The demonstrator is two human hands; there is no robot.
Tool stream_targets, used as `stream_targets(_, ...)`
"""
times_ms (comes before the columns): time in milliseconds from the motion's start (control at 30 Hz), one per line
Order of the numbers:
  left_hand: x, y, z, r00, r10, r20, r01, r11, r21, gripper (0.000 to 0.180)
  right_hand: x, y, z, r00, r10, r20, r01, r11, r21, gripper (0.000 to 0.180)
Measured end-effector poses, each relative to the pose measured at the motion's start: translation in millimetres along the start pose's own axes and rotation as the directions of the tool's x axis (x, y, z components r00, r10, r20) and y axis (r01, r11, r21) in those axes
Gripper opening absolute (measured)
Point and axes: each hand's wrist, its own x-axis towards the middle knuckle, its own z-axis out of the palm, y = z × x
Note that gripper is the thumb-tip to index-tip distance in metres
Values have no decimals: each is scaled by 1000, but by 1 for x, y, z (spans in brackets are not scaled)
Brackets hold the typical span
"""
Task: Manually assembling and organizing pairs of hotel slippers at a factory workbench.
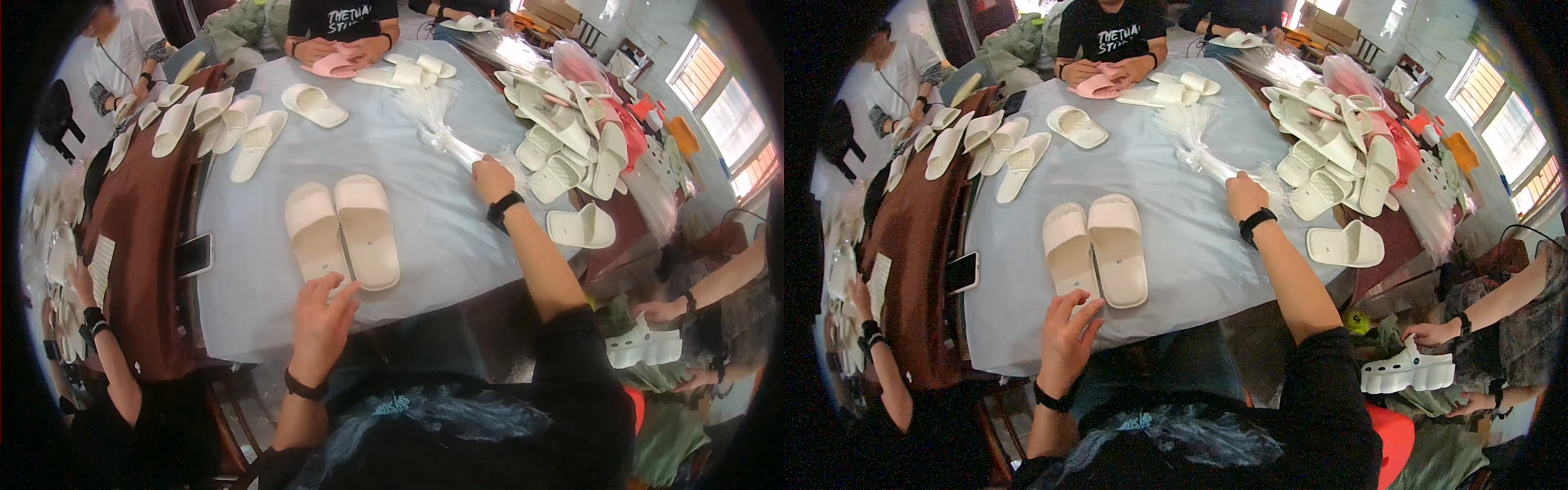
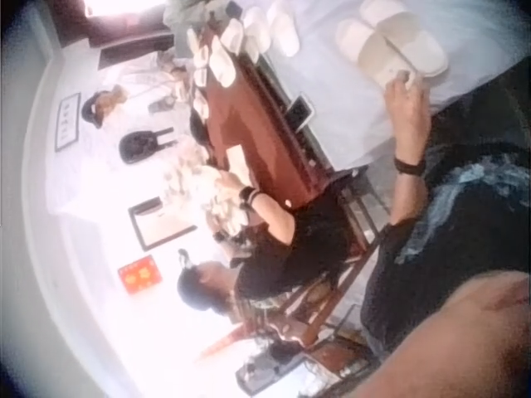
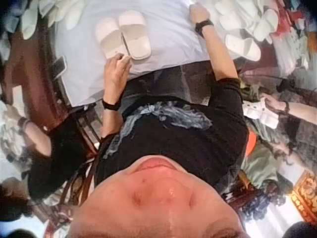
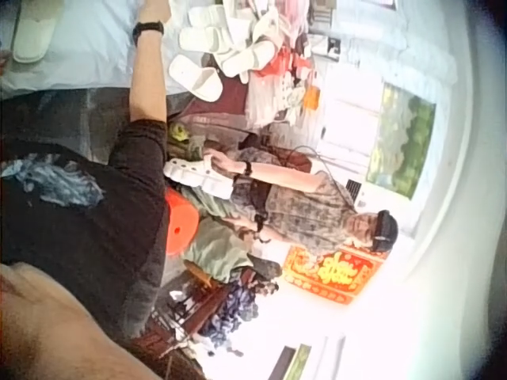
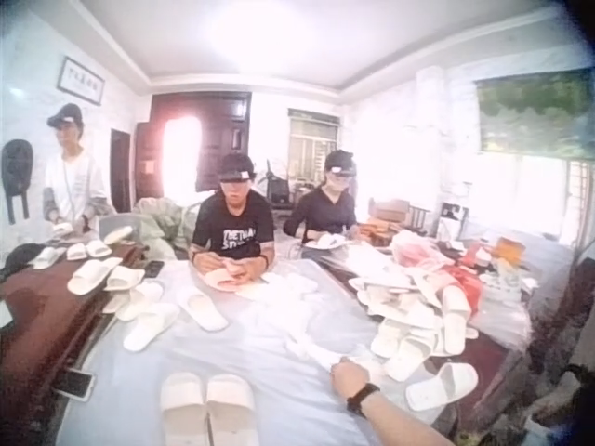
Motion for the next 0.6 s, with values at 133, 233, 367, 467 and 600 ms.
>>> stream_targets(133, -4, -4, 1, 1000, -17, 2, 17, 1000, -25, 35, -1, -9, -2, 995, 5, -100, 3, 997, 82, 14)
stream_targets(233, 1, 0, 4, 1000, 9, 2, -9, 999, -33, 38, 6, -13, 2, 968, -95, -233, 146, 966, 212, 17)
stream_targets(367, 3, 5, 7, 999, 25, 21, -24, 999, -43, 38, 17, -31, -1, 973, -103, -204, 143, 971, 190, 17)
stream_targets(467, 1, 5, 8, 999, 33, 29, -31, 998, -48, 39, 28, -30, -2, 992, -64, -112, 75, 992, 97, 12)
stream_targets(600, -3, 0, 7, 999, 34, 25, -33, 998, -55, 39, 30, -40, -6, 990, -21, -138, 33, 995, 91, 14)
